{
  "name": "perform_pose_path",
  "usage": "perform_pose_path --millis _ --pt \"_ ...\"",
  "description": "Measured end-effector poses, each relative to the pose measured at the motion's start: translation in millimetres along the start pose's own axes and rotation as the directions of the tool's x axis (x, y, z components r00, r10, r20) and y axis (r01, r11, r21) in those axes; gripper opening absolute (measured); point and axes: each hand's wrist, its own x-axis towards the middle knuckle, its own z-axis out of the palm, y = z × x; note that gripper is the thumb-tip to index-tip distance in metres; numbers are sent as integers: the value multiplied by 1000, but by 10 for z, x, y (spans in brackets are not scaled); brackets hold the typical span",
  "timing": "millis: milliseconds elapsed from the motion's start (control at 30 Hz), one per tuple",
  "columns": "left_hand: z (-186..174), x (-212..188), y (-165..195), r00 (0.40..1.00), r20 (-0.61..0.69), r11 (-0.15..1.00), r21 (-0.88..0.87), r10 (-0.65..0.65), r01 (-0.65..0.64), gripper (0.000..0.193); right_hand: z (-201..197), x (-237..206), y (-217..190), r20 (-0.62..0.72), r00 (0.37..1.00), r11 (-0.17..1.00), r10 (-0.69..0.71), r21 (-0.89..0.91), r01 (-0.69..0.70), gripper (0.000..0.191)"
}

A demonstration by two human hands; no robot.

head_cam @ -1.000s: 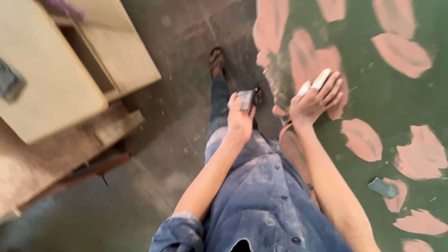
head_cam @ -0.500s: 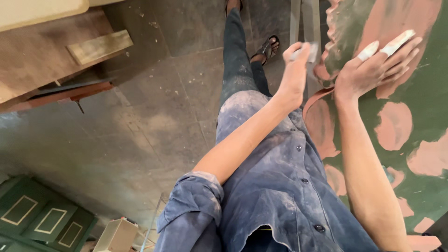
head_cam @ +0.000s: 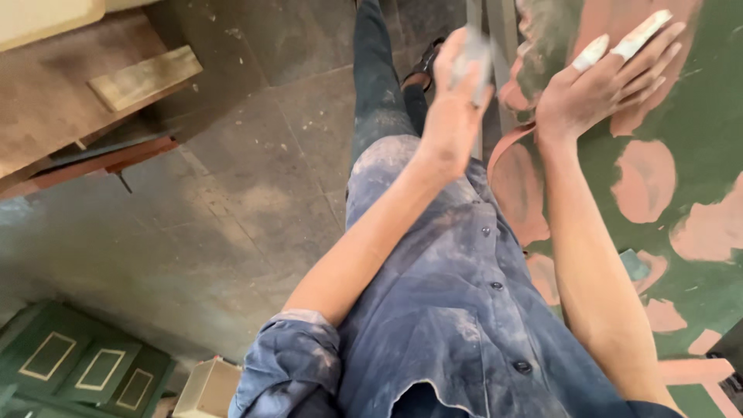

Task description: The person scrapes pink paint from a green surface using a metal scraper held in the right hand while stabilizing with the left hand. The person moves along the surface, repeatedly scraping small areas to remove the paint.

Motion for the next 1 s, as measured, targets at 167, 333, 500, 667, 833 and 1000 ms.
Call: perform_pose_path --millis 167,333,500,667,833,1000 --pt "13 499 -195 996 -29 991 95 -87 90 55 48 -5 3 8 1000 999 11 40 -11 55" --pt "555 637 -220 949 -129 943 139 -286 303 64 19 4 -34 27 1000 999 14 39 -16 55" --pt "781 473 -60 918 -171 925 67 -359 374 74 -22 20 -48 10 1000 999 11 33 -12 55" --pt "858 546 -27 955 -95 957 52 -280 285 78 -3 21 -31 18 1000 999 24 39 -24 56" --pt "232 33 188 961 242 975 -139 -135 172 71 9 17 -30 -10 1000 999 16 41 -16 53" --pt "-295 166 296 965 -76 968 -5 -251 251 67 -25 27 -31 21 1000 998 9 56 -10 55"
